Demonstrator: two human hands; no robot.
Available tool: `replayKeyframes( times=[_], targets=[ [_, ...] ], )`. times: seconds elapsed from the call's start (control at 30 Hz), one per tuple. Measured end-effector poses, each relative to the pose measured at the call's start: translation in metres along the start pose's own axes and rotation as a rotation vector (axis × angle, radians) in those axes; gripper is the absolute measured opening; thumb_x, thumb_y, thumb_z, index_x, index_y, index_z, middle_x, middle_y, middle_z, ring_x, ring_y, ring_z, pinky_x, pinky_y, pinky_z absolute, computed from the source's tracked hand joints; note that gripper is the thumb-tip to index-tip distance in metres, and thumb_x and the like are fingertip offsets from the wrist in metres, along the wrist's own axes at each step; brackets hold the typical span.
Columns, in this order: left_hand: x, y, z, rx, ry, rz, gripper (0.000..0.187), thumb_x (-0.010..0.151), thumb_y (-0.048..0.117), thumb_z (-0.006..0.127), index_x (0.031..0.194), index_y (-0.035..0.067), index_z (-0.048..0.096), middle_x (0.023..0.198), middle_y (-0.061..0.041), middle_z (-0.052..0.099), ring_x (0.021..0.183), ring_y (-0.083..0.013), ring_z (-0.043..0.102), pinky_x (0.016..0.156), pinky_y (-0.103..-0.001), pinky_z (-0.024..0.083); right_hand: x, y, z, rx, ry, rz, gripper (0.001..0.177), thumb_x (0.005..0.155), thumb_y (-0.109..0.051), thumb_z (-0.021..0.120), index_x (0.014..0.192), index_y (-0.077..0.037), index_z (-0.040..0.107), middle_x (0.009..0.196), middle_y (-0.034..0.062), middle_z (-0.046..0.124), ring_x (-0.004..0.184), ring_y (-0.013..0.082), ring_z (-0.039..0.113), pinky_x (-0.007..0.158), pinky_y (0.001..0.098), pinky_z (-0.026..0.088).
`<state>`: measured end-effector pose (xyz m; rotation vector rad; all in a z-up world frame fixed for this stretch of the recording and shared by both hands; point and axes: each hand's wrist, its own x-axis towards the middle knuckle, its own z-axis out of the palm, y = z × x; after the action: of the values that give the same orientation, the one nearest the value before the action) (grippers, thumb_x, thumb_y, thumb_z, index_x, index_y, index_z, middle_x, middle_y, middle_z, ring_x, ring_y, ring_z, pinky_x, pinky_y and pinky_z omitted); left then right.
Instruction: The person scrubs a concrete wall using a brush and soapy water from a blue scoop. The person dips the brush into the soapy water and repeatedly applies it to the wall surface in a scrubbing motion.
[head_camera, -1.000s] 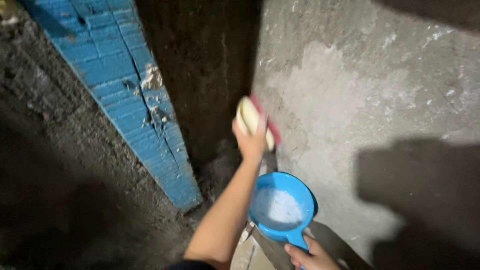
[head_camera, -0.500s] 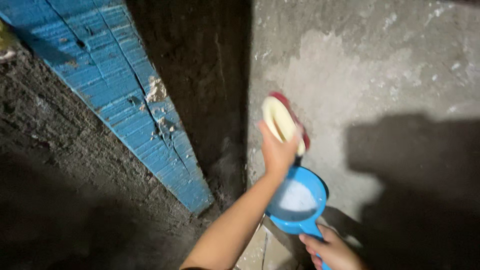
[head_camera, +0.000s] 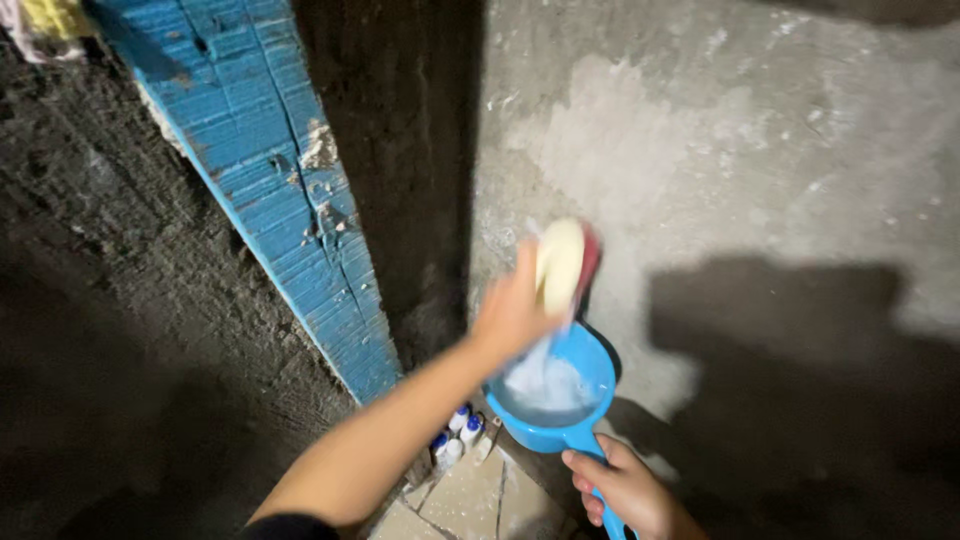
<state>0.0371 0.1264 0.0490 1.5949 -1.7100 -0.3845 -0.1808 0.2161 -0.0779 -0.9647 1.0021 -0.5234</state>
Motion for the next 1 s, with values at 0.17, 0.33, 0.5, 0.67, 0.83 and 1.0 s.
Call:
replayKeyframes(
  times=[0.17,0.33,0.5,0.67,0.83,1.0],
  targets=[
    [0.081,0.048,0.004,-0.055,0.553,0.384,0.092,0.081,0.023,0.082,0.157,0.009,0.033,0.144,-0.025,0.058,0.131,-0.0444,0.057,0.108,-0.049,0.049,-0.008,0.001,-0.014,-0.018,-0.006,-0.02,0.017,0.091,-0.019,0.068,0.099,-0.008,0.058,0.063,0.0023,0.05,0.044,0.0148,0.047,0.042,0.0332,0.041],
    [0.032,0.017,0.05,-0.166,0.48,0.038,0.097,0.074,0.019,0.081,0.156,0.009,0.029,0.146,-0.022,0.054,0.131,-0.0414,0.055,0.107,-0.047,0.045,-0.009,0.029,-0.046,-0.027,0.024,-0.021,0.018,0.091,-0.017,0.071,0.101,-0.008,0.059,0.062,0.0032,0.051,0.044,0.0146,0.047,0.042,0.0298,0.036],
    [0.048,0.074,0.039,-0.273,0.544,0.064,0.097,0.078,0.023,0.081,0.157,0.01,0.027,0.142,-0.023,0.058,0.124,-0.0421,0.061,0.101,-0.046,0.05,-0.013,0.042,-0.075,-0.03,0.074,0.032,0.019,0.091,-0.017,0.072,0.099,-0.007,0.058,0.064,0.0034,0.052,0.045,0.0143,0.047,0.043,0.0306,0.037],
    [0.035,0.078,0.079,-0.196,0.62,0.134,0.094,0.083,0.028,0.084,0.157,0.007,0.03,0.144,-0.025,0.059,0.127,-0.0459,0.06,0.102,-0.048,0.051,-0.006,0.06,-0.099,-0.014,0.002,0.032,0.019,0.091,-0.019,0.072,0.098,-0.007,0.059,0.063,0.0027,0.052,0.045,0.0135,0.047,0.043,0.0292,0.035],
    [-0.004,0.072,0.1,-0.334,0.457,-0.124,0.095,0.078,0.034,0.081,0.153,0.009,0.029,0.134,-0.023,0.061,0.118,-0.0422,0.065,0.098,-0.047,0.051,-0.001,0.071,-0.116,-0.069,-0.023,0.008,0.019,0.09,-0.018,0.073,0.097,-0.008,0.058,0.062,0.0025,0.052,0.044,0.0144,0.049,0.042,0.0299,0.037],
    [0.037,0.109,0.103,-0.198,0.655,0.176,0.095,0.083,0.031,0.082,0.155,0.004,0.027,0.144,-0.029,0.054,0.126,-0.0493,0.057,0.101,-0.05,0.05,0.006,0.084,-0.123,-0.078,-0.025,0.014,0.021,0.091,-0.02,0.073,0.097,-0.006,0.058,0.063,0.004,0.053,0.044,0.0153,0.05,0.042,0.0306,0.037]
  ],
)
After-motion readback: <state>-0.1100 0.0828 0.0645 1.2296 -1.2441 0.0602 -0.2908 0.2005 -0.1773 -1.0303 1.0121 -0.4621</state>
